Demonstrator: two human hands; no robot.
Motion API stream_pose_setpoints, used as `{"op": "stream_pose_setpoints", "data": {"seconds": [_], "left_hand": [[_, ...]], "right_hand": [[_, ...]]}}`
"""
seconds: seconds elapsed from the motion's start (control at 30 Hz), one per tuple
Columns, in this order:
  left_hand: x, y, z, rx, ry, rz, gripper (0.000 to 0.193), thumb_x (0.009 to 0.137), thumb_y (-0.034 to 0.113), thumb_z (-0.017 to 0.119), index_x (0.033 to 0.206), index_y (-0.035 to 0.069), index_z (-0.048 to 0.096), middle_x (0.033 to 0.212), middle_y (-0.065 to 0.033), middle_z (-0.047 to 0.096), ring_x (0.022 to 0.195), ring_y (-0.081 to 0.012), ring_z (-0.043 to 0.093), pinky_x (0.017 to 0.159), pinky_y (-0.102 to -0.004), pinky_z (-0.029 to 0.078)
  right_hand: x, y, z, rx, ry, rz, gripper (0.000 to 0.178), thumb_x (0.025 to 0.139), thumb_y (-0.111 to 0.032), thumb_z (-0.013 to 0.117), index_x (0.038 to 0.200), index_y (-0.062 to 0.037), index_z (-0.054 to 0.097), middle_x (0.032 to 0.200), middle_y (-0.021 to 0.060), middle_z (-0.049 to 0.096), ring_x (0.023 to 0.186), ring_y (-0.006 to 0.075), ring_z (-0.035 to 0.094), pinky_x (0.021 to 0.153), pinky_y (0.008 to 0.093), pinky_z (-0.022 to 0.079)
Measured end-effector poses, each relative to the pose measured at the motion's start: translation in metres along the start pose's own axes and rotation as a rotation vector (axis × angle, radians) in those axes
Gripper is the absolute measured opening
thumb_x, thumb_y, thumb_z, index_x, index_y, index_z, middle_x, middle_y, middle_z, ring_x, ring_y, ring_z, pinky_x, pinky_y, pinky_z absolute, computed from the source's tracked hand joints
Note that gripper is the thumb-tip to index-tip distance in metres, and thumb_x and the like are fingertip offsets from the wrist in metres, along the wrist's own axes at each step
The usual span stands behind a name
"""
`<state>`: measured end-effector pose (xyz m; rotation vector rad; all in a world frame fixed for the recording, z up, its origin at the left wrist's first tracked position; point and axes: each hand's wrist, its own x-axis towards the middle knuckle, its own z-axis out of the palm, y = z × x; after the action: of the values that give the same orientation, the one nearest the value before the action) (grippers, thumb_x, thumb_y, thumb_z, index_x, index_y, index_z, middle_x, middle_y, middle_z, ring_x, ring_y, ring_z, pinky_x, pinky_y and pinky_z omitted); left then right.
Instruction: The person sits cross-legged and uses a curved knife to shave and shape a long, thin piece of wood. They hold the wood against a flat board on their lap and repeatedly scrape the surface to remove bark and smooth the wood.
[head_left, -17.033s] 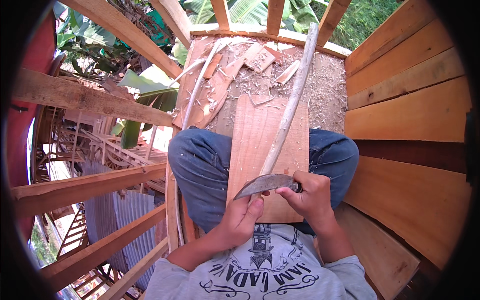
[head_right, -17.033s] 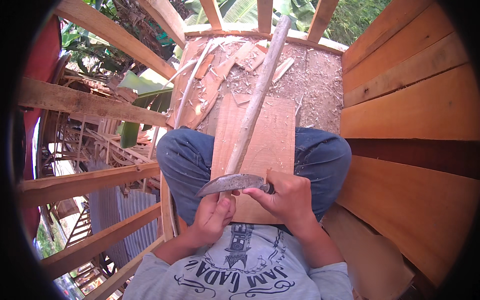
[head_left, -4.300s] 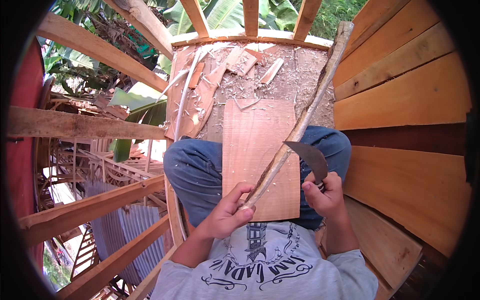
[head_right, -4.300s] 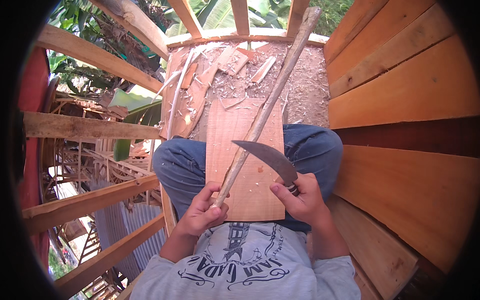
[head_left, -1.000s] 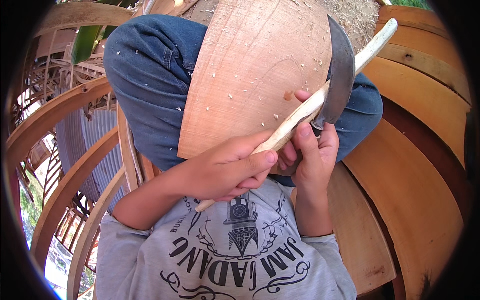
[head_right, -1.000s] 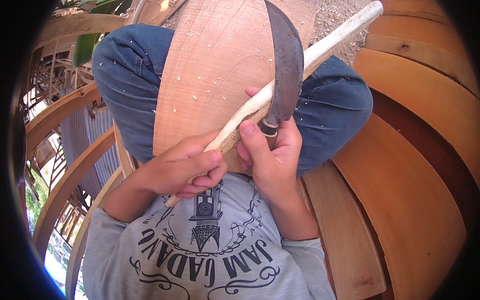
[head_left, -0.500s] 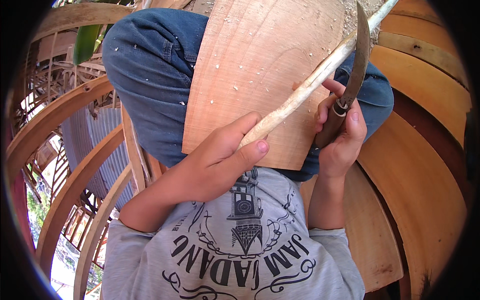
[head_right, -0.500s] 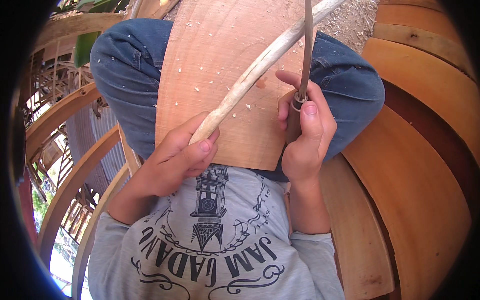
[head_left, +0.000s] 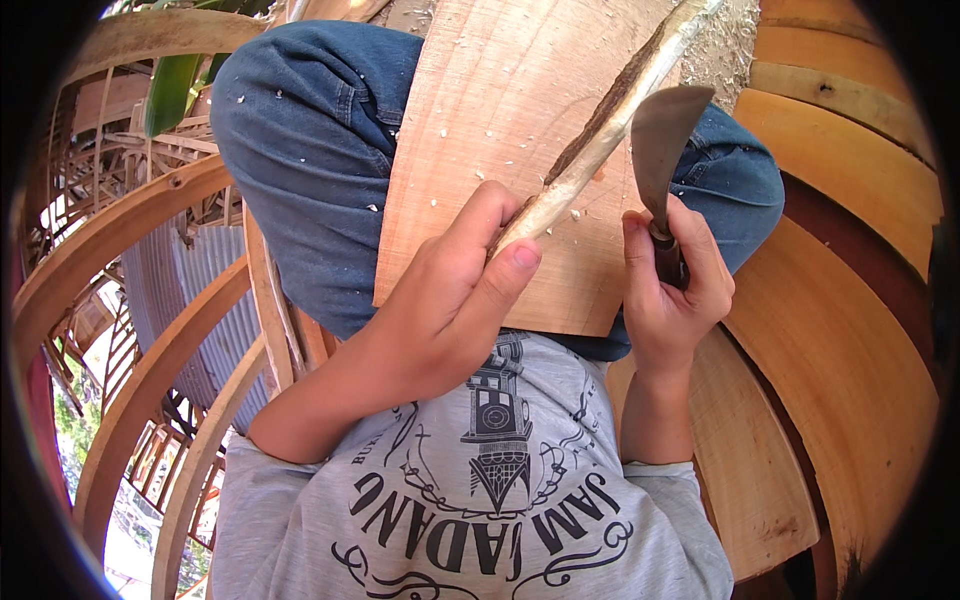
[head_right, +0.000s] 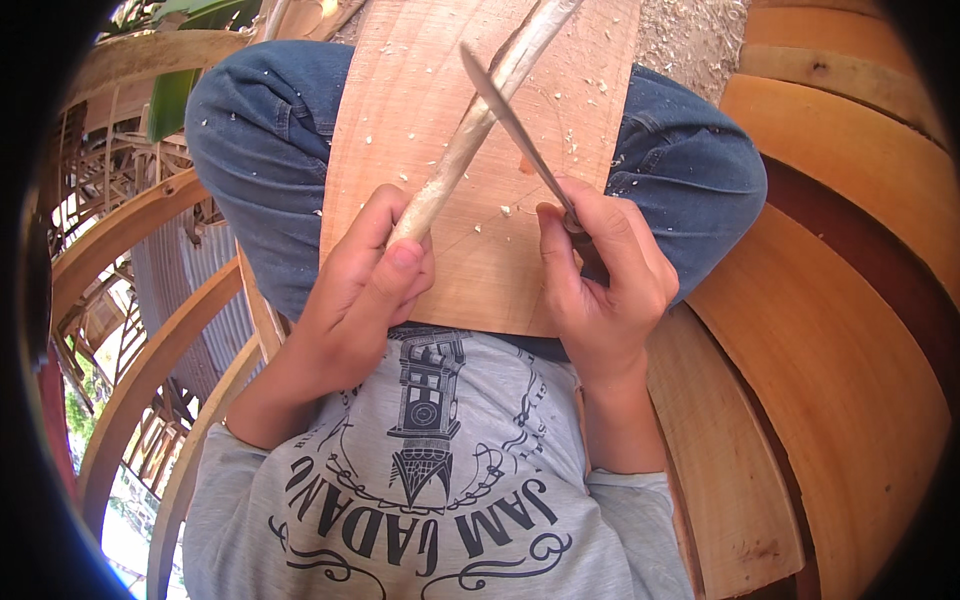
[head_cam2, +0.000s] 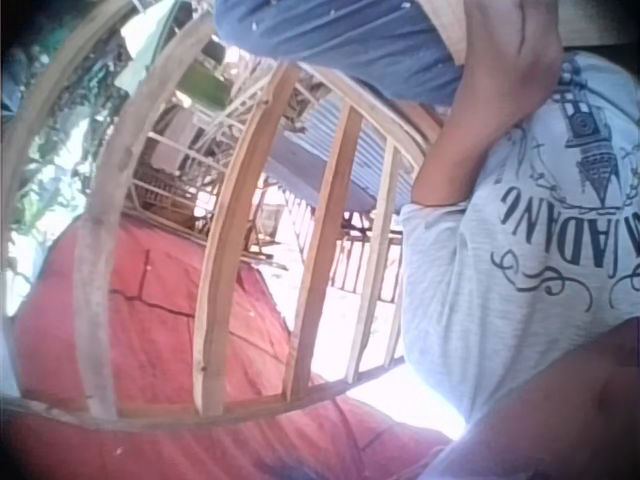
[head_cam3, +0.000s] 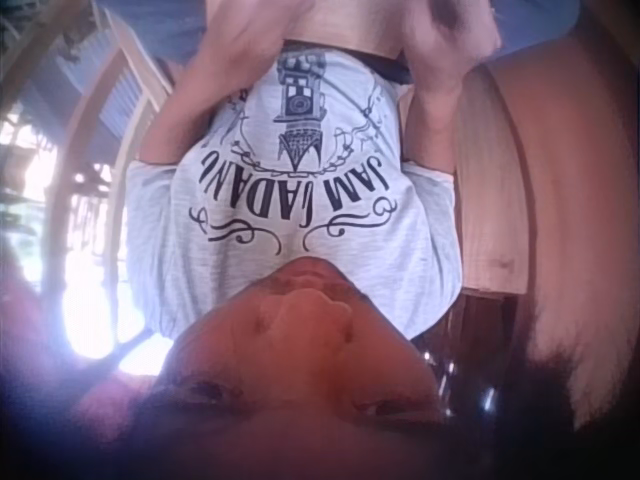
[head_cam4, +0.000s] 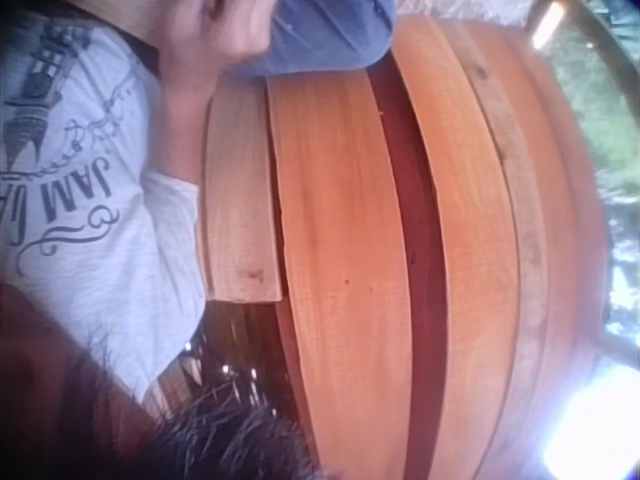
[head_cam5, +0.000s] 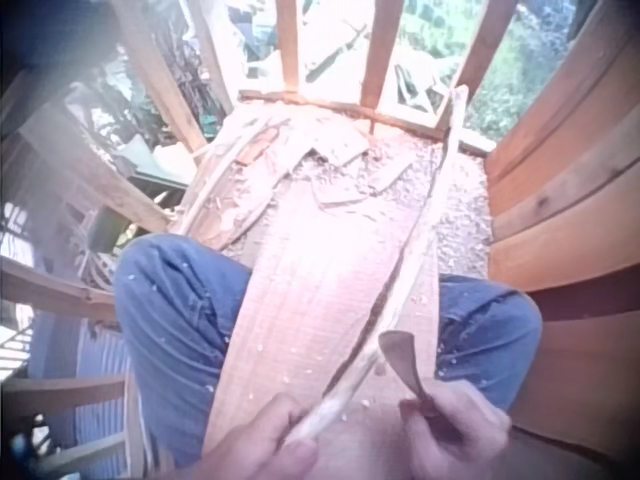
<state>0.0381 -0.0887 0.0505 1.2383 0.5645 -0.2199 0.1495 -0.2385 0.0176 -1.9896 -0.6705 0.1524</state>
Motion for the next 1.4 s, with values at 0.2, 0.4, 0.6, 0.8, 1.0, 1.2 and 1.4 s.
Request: {"op": "stream_pose_setpoints", "data": {"seconds": [0.2, 0.4, 0.6, 0.8, 1.0, 1.2, 1.4], "left_hand": [[-0.001, -0.001, 0.006, -0.109, 0.016, -0.050, 0.020, 0.096, 0.016, 0.043, 0.106, -0.001, 0.044, 0.071, -0.0052, 0.044, 0.065, -0.0078, 0.040, 0.058, -0.0254, 0.036], [0.001, -0.008, 0.005, 0.075, 0.021, 0.061, 0.021, 0.094, 0.014, 0.046, 0.107, -0.002, 0.043, 0.076, -0.0128, 0.049, 0.064, -0.0193, 0.050, 0.059, -0.0296, 0.040], [0.000, -0.012, 0.006, 0.353, 0.117, 0.294, 0.022, 0.092, 0.015, 0.049, 0.105, -0.003, 0.043, 0.072, -0.0208, 0.051, 0.062, -0.0372, 0.057, 0.055, -0.0387, 0.042], [0.001, -0.015, 0.006, 0.379, 0.100, 0.319, 0.023, 0.092, 0.015, 0.050, 0.105, -0.003, 0.043, 0.066, -0.0210, 0.051, 0.058, -0.0393, 0.056, 0.051, -0.0399, 0.041], [-0.008, 0.003, 0.002, 0.425, 0.080, 0.225, 0.024, 0.092, 0.014, 0.051, 0.108, -0.002, 0.043, 0.065, -0.0199, 0.051, 0.058, -0.0374, 0.057, 0.050, -0.0383, 0.042], [-0.013, 0.004, -0.003, 0.465, 0.111, 0.237, 0.026, 0.093, 0.015, 0.051, 0.110, -0.002, 0.042, 0.065, -0.0197, 0.052, 0.057, -0.0368, 0.059, 0.049, -0.0374, 0.042], [-0.017, 0.001, -0.003, 0.470, 0.113, 0.226, 0.025, 0.093, 0.015, 0.050, 0.110, -0.002, 0.041, 0.066, -0.0211, 0.052, 0.057, -0.0376, 0.059, 0.049, -0.0378, 0.043]], "right_hand": [[0.000, -0.003, -0.007, -0.089, -0.163, 0.059, 0.022, 0.081, -0.020, 0.068, 0.078, -0.0001, 0.059, 0.062, 0.0081, 0.051, 0.053, 0.0194, 0.047, 0.048, 0.0294, 0.036], [-0.002, 0.004, -0.005, -0.168, -0.228, -0.051, 0.040, 0.080, -0.037, 0.067, 0.068, -0.0013, 0.053, 0.057, 0.0092, 0.043, 0.048, 0.0223, 0.040, 0.045, 0.0329, 0.032], [0.007, 0.005, -0.009, -0.091, -0.177, 0.080, 0.051, 0.073, -0.047, 0.071, 0.062, -0.0006, 0.052, 0.052, 0.0086, 0.040, 0.044, 0.0201, 0.038, 0.042, 0.0301, 0.033], [0.007, 0.016, -0.016, -0.181, -0.142, 0.039, 0.059, 0.067, -0.053, 0.073, 0.058, -0.0007, 0.049, 0.049, 0.0072, 0.035, 0.043, 0.0180, 0.033, 0.041, 0.0282, 0.031], [0.012, 0.016, -0.009, -0.140, -0.057, -0.021, 0.064, 0.061, -0.058, 0.073, 0.055, -0.0019, 0.043, 0.049, 0.0052, 0.032, 0.043, 0.0165, 0.030, 0.040, 0.0274, 0.029], [0.019, 0.016, -0.008, -0.259, -0.080, -0.107, 0.066, 0.057, -0.060, 0.074, 0.054, -0.0036, 0.039, 0.048, 0.0049, 0.031, 0.042, 0.0166, 0.030, 0.039, 0.0274, 0.028], [0.019, 0.020, -0.010, -0.286, -0.086, -0.116, 0.067, 0.055, -0.060, 0.074, 0.053, -0.0039, 0.038, 0.048, 0.0049, 0.031, 0.042, 0.0175, 0.030, 0.039, 0.0274, 0.029]]}}
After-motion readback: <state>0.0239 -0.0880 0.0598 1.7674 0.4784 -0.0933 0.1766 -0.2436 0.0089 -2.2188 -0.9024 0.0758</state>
